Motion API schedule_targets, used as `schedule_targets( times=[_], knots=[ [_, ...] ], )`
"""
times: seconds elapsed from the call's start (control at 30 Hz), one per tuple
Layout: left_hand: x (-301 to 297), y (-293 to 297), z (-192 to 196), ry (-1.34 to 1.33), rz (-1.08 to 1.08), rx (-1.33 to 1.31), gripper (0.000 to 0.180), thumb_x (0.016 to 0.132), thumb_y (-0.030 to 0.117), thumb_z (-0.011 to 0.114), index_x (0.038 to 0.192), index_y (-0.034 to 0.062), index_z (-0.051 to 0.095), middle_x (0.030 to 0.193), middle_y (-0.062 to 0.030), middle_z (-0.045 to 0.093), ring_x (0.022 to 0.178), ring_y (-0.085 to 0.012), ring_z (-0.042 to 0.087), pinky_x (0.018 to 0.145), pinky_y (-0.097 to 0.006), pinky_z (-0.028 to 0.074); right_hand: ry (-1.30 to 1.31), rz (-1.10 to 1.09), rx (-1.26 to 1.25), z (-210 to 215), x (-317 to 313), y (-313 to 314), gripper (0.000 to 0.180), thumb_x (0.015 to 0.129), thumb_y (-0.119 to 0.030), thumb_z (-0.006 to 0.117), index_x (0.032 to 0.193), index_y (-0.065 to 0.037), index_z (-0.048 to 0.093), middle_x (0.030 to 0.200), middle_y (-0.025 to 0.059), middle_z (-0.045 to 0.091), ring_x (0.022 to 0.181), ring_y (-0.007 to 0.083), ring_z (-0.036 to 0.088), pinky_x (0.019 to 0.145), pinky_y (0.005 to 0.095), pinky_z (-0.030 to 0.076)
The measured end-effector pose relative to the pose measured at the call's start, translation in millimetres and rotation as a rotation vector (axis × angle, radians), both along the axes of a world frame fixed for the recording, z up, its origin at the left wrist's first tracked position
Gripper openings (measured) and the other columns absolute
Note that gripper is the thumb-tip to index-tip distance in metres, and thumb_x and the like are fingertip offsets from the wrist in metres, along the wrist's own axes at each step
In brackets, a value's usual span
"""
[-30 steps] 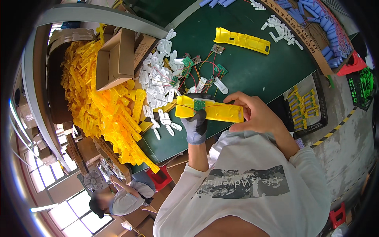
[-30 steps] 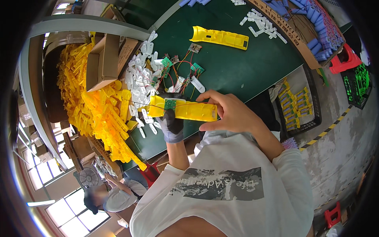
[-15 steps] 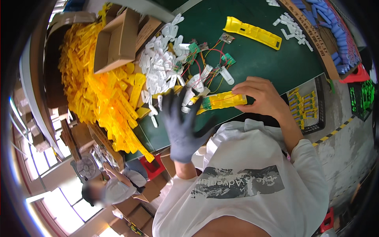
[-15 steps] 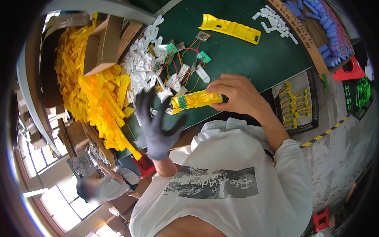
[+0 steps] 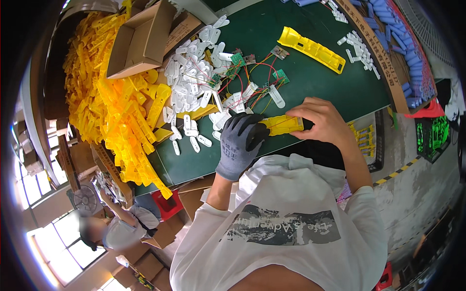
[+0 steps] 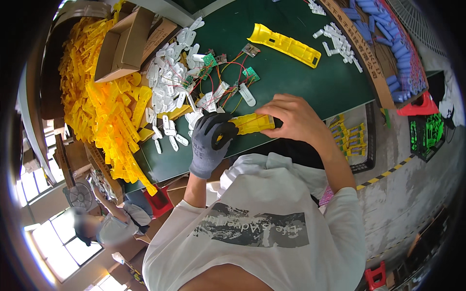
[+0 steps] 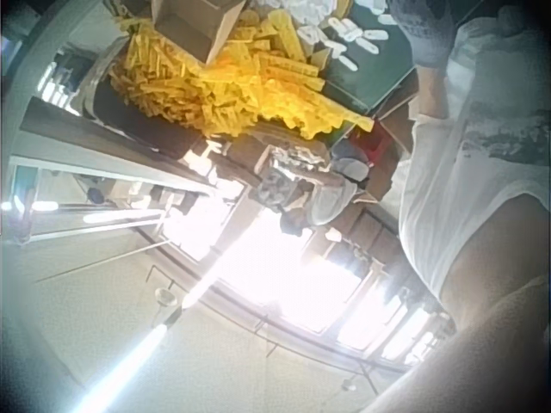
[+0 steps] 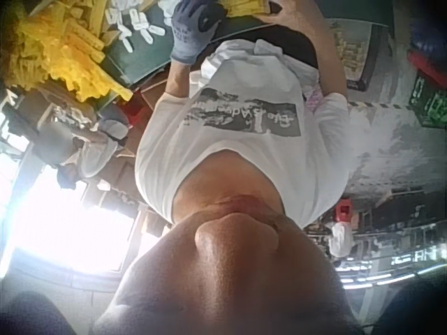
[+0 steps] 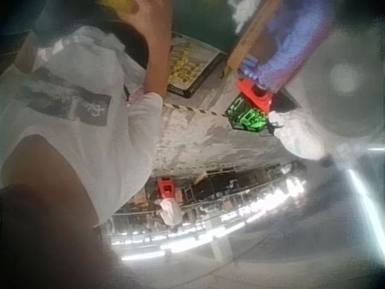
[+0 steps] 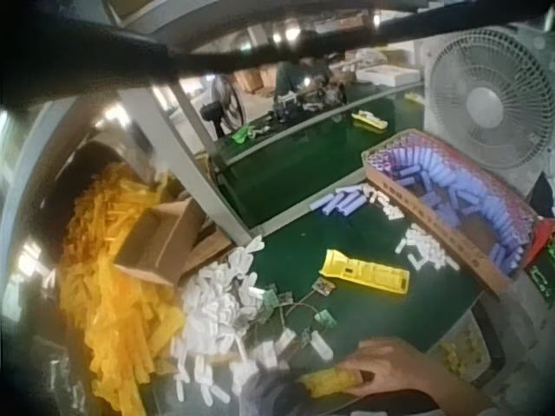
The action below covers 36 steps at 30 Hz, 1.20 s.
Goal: The person assembles flashlights by installing circuit boards, batteries, and covers into plastic housings by hand and placing assembled units onto a conveyor belt.
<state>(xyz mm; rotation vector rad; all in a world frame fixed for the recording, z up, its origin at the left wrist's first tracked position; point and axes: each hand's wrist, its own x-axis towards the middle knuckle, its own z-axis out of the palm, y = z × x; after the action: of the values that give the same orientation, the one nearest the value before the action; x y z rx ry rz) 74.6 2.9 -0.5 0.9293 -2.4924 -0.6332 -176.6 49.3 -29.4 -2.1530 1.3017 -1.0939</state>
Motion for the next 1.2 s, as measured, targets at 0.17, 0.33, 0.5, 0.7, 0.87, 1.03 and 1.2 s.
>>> schedule_targets(
  times=[0.17,0.33,0.5,0.7,0.87,1.03,1.2],
  knots=[
    [2.7,4.7,-24.7,0.165,0.104,-0.036,0.032,0.065,0.009,0.075,0.094,0.0121,0.062,0.110,-0.0067,0.062,0.099,-0.0303,0.057,0.088,-0.042,0.044,-0.024,0.044,0.110,8.3,3.0,-10.1,0.043,0.060,-0.014,0.083,0.099,-0.007,0.067,0.089,0.0035,0.066,0.073,0.0210,0.059,0.066,0.0330,0.051],
    [0.1,7.7,-24.6,0.226,0.085,0.018,0.037,0.063,0.009,0.075,0.097,0.0119,0.061,0.112,-0.0067,0.060,0.101,-0.0303,0.055,0.092,-0.043,0.042,-0.085,0.067,0.442,54.8,-4.3,-43.8,0.038,0.070,-0.017,0.081,0.104,-0.007,0.067,0.085,0.0036,0.062,0.060,0.0128,0.051,0.056,0.0268,0.043],
    [-2.0,5.9,-25.2,0.236,0.068,0.031,0.031,0.066,0.008,0.072,0.095,0.0110,0.060,0.109,-0.0082,0.061,0.102,-0.0321,0.054,0.092,-0.044,0.040,0.087,-0.208,0.250,62.7,-5.1,-113.7,0.022,0.083,-0.014,0.068,0.104,-0.007,0.066,0.078,0.0056,0.064,0.058,0.0145,0.058,0.055,0.0280,0.045],
    [3.4,6.0,-25.9,0.249,0.106,0.029,0.030,0.067,0.006,0.072,0.094,0.0112,0.060,0.109,-0.0088,0.061,0.103,-0.0324,0.054,0.093,-0.044,0.039,0.557,-0.467,0.085,58.1,-43.3,-159.1,0.019,0.084,-0.013,0.060,0.100,-0.007,0.068,0.086,0.0132,0.069,0.077,0.0333,0.066,0.066,0.0442,0.052],
    [1.8,6.1,-30.8,0.238,0.086,0.058,0.033,0.065,0.005,0.072,0.094,0.0117,0.059,0.110,-0.0086,0.060,0.104,-0.0320,0.054,0.093,-0.045,0.038,0.803,-0.674,0.140,57.3,-115.0,-189.3,0.025,0.079,-0.010,0.065,0.103,-0.008,0.068,0.091,0.0144,0.069,0.081,0.0358,0.066,0.073,0.0454,0.053],
    [-1.9,7.6,-26.5,0.236,0.080,0.067,0.029,0.067,0.005,0.071,0.093,0.0116,0.059,0.109,-0.0079,0.061,0.104,-0.0314,0.054,0.092,-0.045,0.039,0.929,-0.406,0.115,31.5,-132.8,-217.2,0.026,0.081,-0.013,0.065,0.108,-0.013,0.061,0.110,0.0079,0.062,0.093,0.0317,0.064,0.077,0.0438,0.053],
    [2.0,9.7,-28.0,0.280,0.137,0.036,0.022,0.068,0.004,0.071,0.086,0.0103,0.061,0.102,-0.0100,0.063,0.097,-0.0324,0.056,0.086,-0.042,0.041,0.803,-0.252,-0.114,60.1,-88.9,-196.3,0.020,0.087,-0.015,0.060,0.106,-0.009,0.057,0.100,0.0120,0.063,0.086,0.0331,0.064,0.069,0.0444,0.051]
  ],
)
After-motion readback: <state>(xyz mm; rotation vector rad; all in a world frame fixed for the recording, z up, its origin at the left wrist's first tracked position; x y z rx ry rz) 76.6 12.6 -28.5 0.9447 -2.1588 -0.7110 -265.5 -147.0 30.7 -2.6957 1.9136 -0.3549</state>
